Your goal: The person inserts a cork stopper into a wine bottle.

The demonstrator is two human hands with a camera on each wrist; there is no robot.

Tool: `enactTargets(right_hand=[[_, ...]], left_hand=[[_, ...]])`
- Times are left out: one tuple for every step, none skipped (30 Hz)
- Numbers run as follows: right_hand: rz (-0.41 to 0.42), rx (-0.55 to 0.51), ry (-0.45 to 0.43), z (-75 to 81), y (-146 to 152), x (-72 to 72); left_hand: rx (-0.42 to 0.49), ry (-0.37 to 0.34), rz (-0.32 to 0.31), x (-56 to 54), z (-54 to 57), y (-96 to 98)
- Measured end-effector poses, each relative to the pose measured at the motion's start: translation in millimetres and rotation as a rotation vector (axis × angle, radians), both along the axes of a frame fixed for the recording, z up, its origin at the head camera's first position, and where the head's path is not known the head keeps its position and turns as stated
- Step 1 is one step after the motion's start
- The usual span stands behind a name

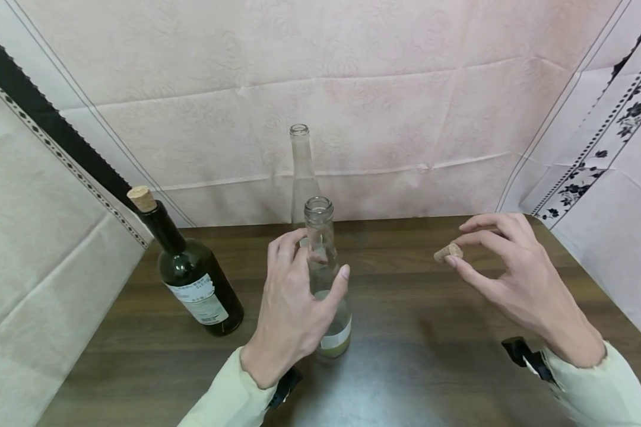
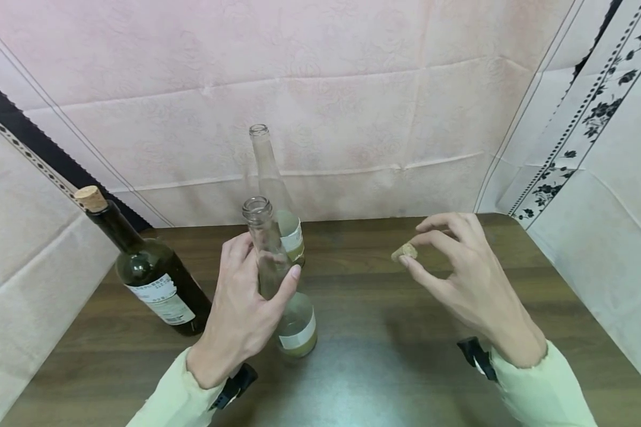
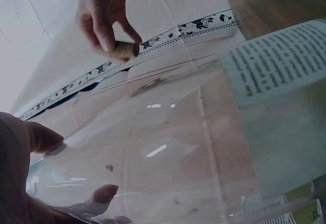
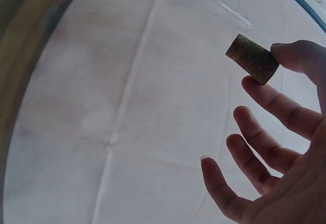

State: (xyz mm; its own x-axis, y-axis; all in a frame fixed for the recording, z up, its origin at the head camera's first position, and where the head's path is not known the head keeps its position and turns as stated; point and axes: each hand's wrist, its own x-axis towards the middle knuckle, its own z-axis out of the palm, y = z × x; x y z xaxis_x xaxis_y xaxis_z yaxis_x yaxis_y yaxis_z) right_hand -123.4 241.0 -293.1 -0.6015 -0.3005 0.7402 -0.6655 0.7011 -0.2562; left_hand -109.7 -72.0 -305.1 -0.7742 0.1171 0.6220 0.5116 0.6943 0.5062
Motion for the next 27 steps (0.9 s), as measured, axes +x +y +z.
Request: enactTargets(right_hand=[[-0.004, 0.004, -0.011, 2.3, -1, 0.4], [-0.005, 0.002, -0.011, 4.0, -2, 0.3], [-0.003, -0.004, -0.004, 5.2, -4, 0.1], [-0.002, -0.008, -0.004, 6.5, -5, 0.1], [-0.003, -0.015, -0.006, 7.7, -5, 0.3], [-0.001, -0.026, 0.001, 8.5, -7, 0.2], [-0.002, -0.035, 0.005, 9.5, -8, 0.4], [0.0, -0.041, 0.005, 10.8, -9, 0.5], [0.002, -0.046, 0.006, 12.2, -10, 0.6], [0.001, -0.047, -0.001, 14.1, -11, 1.0], [0.002, -0.054, 0.0, 15.7, -13, 1.1], [0.005, -0.057, -0.001, 17.7, -14, 1.2], [0.008, -0.063, -0.002, 19.7, -16, 1.3], [0.014, -0.074, 0.0, 21.7, -18, 1.4], [0.02, -0.089, 0.012, 23.2, -20, 1.1], [0.028, -0.106, 0.024, 25.0, -22, 0.6], [0.038, -0.126, 0.037, 26.6, -24, 0.2], [0.047, -0.144, 0.044, 28.6, -27, 0.2], [0.056, -0.165, 0.056, 30.4, -29, 0.0], [0.066, -0.187, 0.069, 32.3, -32, 0.1], [0.073, -0.205, 0.081, 34.4, -34, 0.4], [0.081, -0.223, 0.092, 36.7, -37, 0.9], [0.09, -0.242, 0.105, 39.1, -40, 1.5], [0.099, -0.263, 0.116, 41.6, -44, 2.3], [0.108, -0.285, 0.127, 44.1, -47, 3.4], [0.115, -0.309, 0.139, 46.6, -50, 4.5], [0.12, -0.331, 0.148, 49.0, -53, 5.7]], left_hand=[[0.0, -0.003, -0.003, 0.2, -0.1, 1.6], [0.0, -0.008, -0.007, 0.2, -0.3, 3.3], [0.001, -0.018, -0.01, 0.4, -0.6, 4.8], [-0.001, -0.028, -0.014, 0.6, -0.7, 6.4], [0.0, -0.037, -0.02, 0.8, -0.7, 8.0], [-0.002, -0.049, -0.024, 1.2, -0.6, 9.6], [-0.003, -0.057, -0.029, 1.5, -0.5, 11.1], [-0.005, -0.064, -0.034, 1.8, -0.3, 12.4], [-0.004, -0.068, -0.04, 2.0, -0.2, 13.9], [-0.004, -0.07, -0.047, 2.3, -0.1, 15.3], [-0.001, -0.069, -0.054, 2.5, 0.0, 16.7], [0.001, -0.069, -0.06, 2.7, 0.0, 18.0], [0.003, -0.067, -0.068, 2.8, 0.1, 19.4], [0.007, -0.065, -0.077, 2.8, 0.2, 20.8], [0.01, -0.063, -0.085, 2.8, 0.3, 22.2], [0.012, -0.061, -0.091, 2.8, 0.4, 23.5], [0.012, -0.058, -0.098, 2.7, 0.6, 24.9], [0.012, -0.055, -0.104, 2.5, 0.7, 26.2], [0.012, -0.051, -0.11, 2.4, 0.8, 27.6], [0.011, -0.051, -0.116, 2.3, 0.9, 29.0], [0.01, -0.05, -0.121, 2.4, 1.0, 30.4], [0.011, -0.051, -0.128, 2.5, 1.1, 31.8], [0.011, -0.052, -0.135, 2.6, 1.1, 33.2], [0.013, -0.053, -0.142, 2.6, 1.0, 34.6], [0.013, -0.056, -0.148, 2.8, 1.0, 36.2], [0.013, -0.058, -0.153, 3.1, 1.0, 37.8], [0.013, -0.06, -0.159, 3.3, 0.8, 39.3]])
